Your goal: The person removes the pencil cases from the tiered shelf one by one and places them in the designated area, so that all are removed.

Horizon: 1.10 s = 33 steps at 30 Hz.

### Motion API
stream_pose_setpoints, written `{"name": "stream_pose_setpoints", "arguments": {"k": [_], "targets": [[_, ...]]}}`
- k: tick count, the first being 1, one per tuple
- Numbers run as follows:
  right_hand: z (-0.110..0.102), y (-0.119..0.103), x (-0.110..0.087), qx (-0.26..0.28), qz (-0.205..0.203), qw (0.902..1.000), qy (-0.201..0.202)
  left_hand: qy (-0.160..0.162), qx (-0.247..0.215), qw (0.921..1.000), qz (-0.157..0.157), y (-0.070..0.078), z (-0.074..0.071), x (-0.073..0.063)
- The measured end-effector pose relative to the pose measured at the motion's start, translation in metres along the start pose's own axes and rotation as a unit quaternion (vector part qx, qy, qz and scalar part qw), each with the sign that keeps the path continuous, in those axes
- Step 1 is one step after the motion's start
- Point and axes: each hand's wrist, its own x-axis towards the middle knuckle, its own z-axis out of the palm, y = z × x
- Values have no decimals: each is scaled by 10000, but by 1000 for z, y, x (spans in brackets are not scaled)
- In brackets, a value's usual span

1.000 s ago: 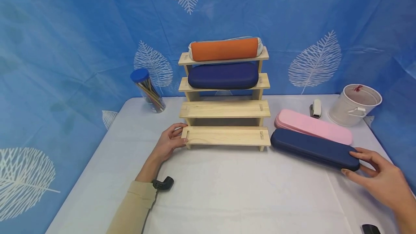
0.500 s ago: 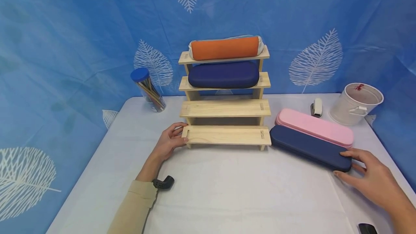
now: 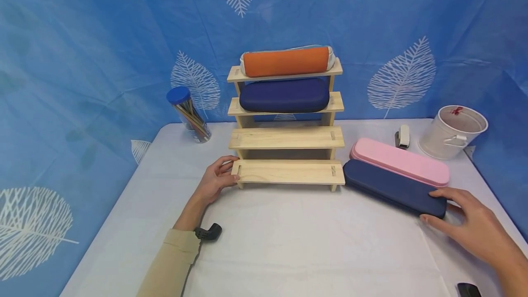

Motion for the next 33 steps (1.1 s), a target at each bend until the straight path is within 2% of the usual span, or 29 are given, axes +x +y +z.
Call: {"name": "stream_pose_setpoints", "arguments": {"k": [5, 9, 19, 33], "targets": [[-11, -17, 6, -299, -44, 9990, 344, 3, -69, 10000, 17, 1, -1, 0], [-18, -33, 15, -273, -72, 9984, 496, 55, -63, 10000, 12, 1, -1, -1], [-19, -55, 28, 30, -71, 9999, 119, 6, -49, 10000, -2, 0, 0, 0], [-13, -70, 41, 466, -308, 9984, 56, -2, -12, 10000, 6, 0, 0, 1]]}}
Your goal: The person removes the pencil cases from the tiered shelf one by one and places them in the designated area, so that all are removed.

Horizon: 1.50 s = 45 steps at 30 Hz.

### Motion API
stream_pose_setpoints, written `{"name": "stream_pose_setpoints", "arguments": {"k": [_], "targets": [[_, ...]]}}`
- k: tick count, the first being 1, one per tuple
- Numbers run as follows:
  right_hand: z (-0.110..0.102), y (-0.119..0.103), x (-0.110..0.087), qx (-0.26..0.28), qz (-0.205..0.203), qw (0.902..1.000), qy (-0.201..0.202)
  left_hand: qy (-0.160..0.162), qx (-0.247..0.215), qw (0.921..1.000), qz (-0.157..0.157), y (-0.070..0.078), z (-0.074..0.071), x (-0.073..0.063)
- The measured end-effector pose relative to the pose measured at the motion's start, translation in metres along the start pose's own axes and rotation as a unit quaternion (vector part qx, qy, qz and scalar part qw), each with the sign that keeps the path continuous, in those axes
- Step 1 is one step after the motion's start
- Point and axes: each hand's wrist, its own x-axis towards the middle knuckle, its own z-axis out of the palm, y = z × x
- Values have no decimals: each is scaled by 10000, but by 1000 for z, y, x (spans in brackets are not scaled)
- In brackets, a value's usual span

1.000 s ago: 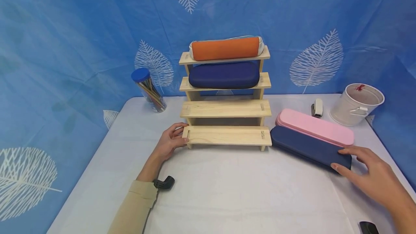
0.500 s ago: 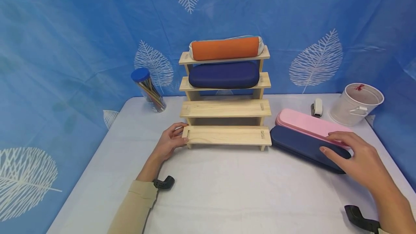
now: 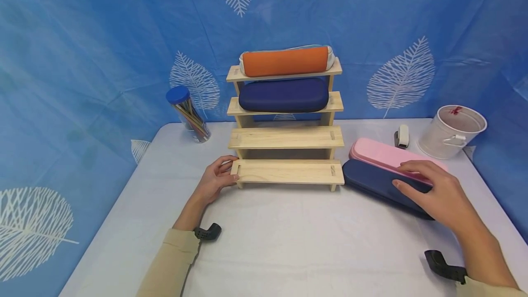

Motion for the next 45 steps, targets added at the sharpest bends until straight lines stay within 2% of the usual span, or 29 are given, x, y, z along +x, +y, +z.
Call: {"name": "stream_pose_setpoints", "arguments": {"k": [11, 20, 28, 38, 45], "targets": [[6, -7, 13, 539, -152, 9984, -103, -7, 10, 10000, 17, 0, 1, 1], [18, -16, 22, 808, -454, 9956, 120, 5, 21, 10000, -21, 0, 0, 1], [34, -24, 31, 1577, -747, 9837, 425, 81, 71, 9999, -70, 0, 1, 0], [51, -39, 39, 1919, -558, 9737, 1097, 44, 16, 10000, -51, 0, 1, 0], [61, -48, 46, 2230, -590, 9665, 1125, 63, 8, 9999, -129, 0, 0, 0]]}}
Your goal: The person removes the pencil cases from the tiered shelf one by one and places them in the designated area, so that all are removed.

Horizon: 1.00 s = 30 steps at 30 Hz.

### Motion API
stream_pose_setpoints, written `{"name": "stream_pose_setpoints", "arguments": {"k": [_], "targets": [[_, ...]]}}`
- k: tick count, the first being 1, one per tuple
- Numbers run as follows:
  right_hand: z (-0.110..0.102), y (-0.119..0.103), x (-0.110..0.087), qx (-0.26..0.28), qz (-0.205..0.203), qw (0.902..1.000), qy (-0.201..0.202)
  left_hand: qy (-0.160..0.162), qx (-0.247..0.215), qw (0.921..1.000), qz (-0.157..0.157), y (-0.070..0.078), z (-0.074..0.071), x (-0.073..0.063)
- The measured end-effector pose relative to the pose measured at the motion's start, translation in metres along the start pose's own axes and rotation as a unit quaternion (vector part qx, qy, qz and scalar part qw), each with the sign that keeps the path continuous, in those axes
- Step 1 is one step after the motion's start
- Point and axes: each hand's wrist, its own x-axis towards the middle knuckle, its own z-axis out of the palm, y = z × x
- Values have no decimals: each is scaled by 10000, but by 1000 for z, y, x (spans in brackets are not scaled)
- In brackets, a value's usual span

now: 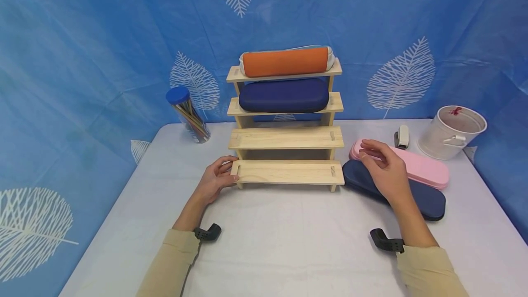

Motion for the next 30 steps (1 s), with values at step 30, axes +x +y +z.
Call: {"name": "stream_pose_setpoints", "arguments": {"k": [30], "targets": [[51, -5, 23, 1011, 176, 9947, 40, 28, -81, 10000, 36, -2, 0, 0]]}}
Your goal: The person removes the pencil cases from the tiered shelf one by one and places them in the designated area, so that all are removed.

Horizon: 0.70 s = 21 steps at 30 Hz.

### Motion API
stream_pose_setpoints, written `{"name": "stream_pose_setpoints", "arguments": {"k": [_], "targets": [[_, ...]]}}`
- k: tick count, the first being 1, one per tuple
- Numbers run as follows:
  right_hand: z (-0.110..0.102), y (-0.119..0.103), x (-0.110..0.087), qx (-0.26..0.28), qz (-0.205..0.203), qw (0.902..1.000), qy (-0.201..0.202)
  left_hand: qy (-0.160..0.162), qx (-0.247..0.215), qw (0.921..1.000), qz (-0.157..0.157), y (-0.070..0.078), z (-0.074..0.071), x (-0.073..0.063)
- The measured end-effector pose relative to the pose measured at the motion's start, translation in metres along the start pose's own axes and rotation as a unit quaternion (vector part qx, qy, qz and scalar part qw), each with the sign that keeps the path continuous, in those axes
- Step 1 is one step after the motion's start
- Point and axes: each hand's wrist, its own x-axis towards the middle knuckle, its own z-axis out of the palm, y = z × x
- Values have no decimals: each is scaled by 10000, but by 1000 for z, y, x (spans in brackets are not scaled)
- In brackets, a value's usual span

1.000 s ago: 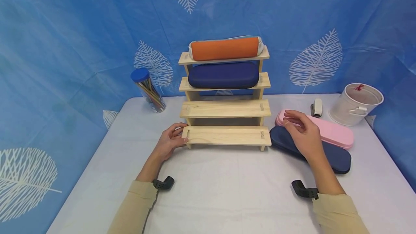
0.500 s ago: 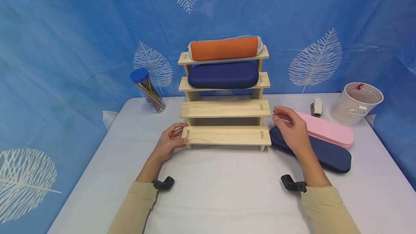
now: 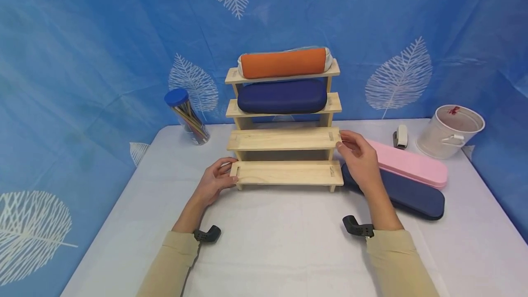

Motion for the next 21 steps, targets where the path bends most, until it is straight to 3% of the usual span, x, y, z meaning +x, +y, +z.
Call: {"name": "stream_pose_setpoints", "arguments": {"k": [14, 21], "targets": [[3, -7, -4, 12, 512, 9982, -322, -35, -35, 10000, 53, -1, 1, 1], [3, 1, -4, 14, 462, 9981, -409, 5, 23, 10000, 31, 3, 3, -1]]}}
